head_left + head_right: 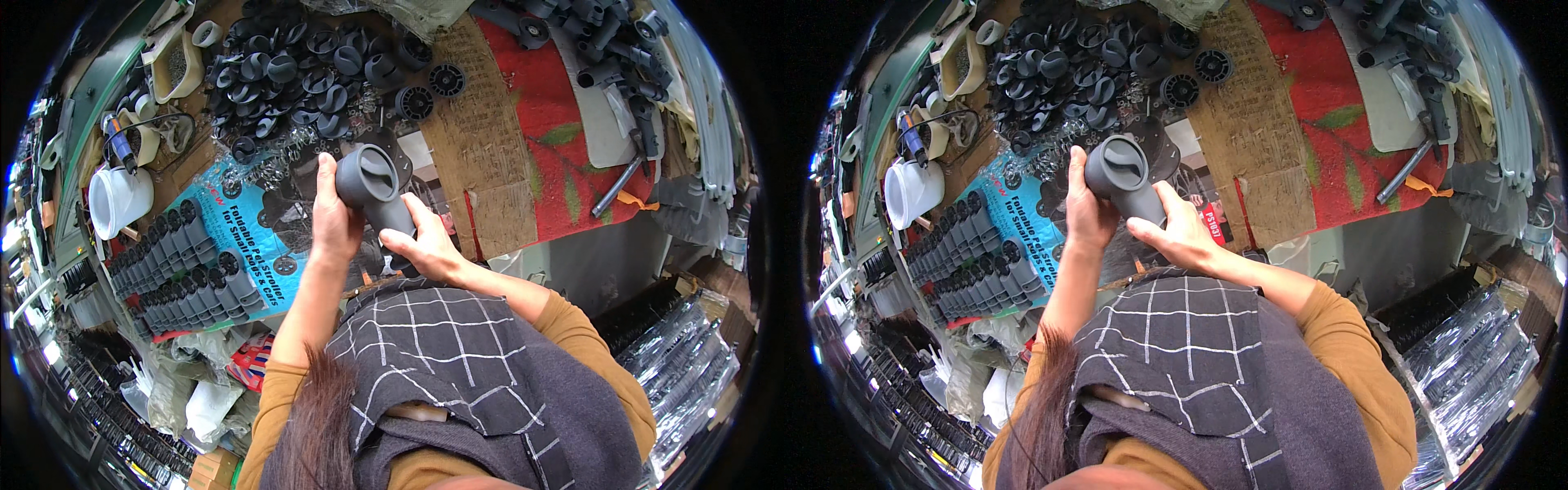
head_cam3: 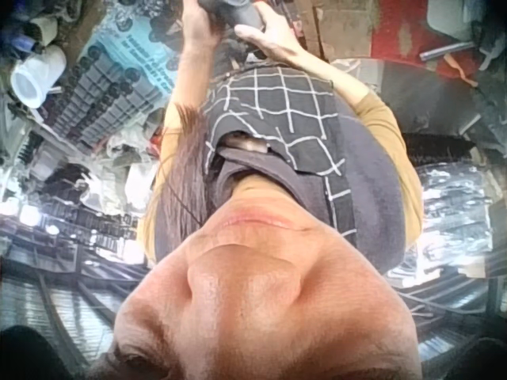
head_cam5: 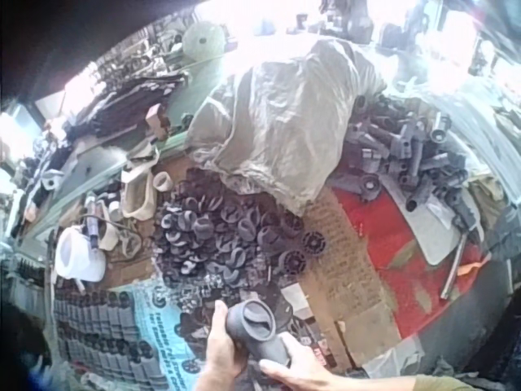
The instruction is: The person repeatedly picks up small black plastic components from a cluttered workbench, fits them together by hand, and places the assembled units into a white bag. The process is repeated multiple times with similar parts.
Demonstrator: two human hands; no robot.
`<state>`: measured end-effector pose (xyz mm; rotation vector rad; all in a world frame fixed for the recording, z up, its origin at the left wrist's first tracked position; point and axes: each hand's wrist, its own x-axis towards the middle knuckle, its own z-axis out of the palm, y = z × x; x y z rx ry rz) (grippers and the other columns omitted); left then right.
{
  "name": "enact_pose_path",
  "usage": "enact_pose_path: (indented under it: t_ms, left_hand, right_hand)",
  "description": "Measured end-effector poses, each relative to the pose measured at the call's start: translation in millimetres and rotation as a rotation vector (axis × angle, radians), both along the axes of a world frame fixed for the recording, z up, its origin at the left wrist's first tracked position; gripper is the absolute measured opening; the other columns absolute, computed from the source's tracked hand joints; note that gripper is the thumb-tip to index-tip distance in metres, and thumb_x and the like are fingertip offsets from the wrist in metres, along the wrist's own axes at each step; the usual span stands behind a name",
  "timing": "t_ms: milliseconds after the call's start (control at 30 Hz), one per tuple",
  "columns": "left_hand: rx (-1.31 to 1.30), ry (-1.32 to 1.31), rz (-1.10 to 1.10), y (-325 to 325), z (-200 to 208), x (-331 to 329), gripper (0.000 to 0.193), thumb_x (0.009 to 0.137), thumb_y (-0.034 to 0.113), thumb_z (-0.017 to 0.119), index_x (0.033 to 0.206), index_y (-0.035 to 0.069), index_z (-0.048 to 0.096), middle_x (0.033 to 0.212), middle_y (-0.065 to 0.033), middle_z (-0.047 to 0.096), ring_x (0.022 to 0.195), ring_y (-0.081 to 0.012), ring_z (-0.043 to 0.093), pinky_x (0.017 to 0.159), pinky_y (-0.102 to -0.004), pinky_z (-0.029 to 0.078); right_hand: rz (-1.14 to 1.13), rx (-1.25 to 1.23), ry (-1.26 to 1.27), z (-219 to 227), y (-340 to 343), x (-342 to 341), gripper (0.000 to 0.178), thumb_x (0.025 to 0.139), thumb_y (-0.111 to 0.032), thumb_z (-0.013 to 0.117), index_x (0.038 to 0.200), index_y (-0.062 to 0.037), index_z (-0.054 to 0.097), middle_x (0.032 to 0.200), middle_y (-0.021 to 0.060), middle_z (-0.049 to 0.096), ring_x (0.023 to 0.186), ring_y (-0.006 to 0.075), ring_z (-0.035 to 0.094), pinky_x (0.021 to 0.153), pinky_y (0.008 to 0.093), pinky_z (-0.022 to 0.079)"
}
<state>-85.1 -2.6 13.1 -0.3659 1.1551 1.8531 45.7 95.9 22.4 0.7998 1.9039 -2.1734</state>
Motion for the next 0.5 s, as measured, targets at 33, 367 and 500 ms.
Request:
enact_pose_path:
  t_ms: [33, 367, 500]
  left_hand:
    - [-0.039, 0.066, 0.085, 6, -2, 4, 0.061, 0.095, 0.058, 0.037, 0.110, 0.004, 0.061, 0.102, -0.0074, 0.066, 0.095, -0.0186, 0.062, 0.088, -0.0340, 0.048]
    - [0.066, 0.219, 0.004, 15, -8, 25, 0.047, 0.100, 0.039, 0.035, 0.107, -0.001, 0.059, 0.095, -0.0079, 0.064, 0.082, -0.0154, 0.059, 0.079, -0.0290, 0.047]
    - [-0.078, 0.488, -0.034, 22, -5, 28, 0.046, 0.100, 0.038, 0.035, 0.106, 0.000, 0.060, 0.095, -0.0076, 0.062, 0.084, -0.0138, 0.057, 0.078, -0.0273, 0.046]
  right_hand:
    - [-0.035, 0.015, 0.028, 1, -2, -1, 0.057, 0.079, -0.040, 0.065, 0.118, -0.0014, 0.049, 0.104, 0.0145, 0.059, 0.095, 0.0212, 0.057, 0.084, 0.0356, 0.044]
    - [-0.024, 0.966, 0.364, -4, 39, -24, 0.036, 0.090, -0.041, 0.055, 0.081, -0.0064, 0.053, 0.079, 0.0120, 0.053, 0.077, 0.0312, 0.047, 0.072, 0.0403, 0.038]
    - [-0.025, 0.842, 0.354, -6, 43, -25, 0.036, 0.094, -0.034, 0.049, 0.071, -0.0072, 0.050, 0.069, 0.0106, 0.053, 0.067, 0.0325, 0.046, 0.066, 0.0436, 0.037]
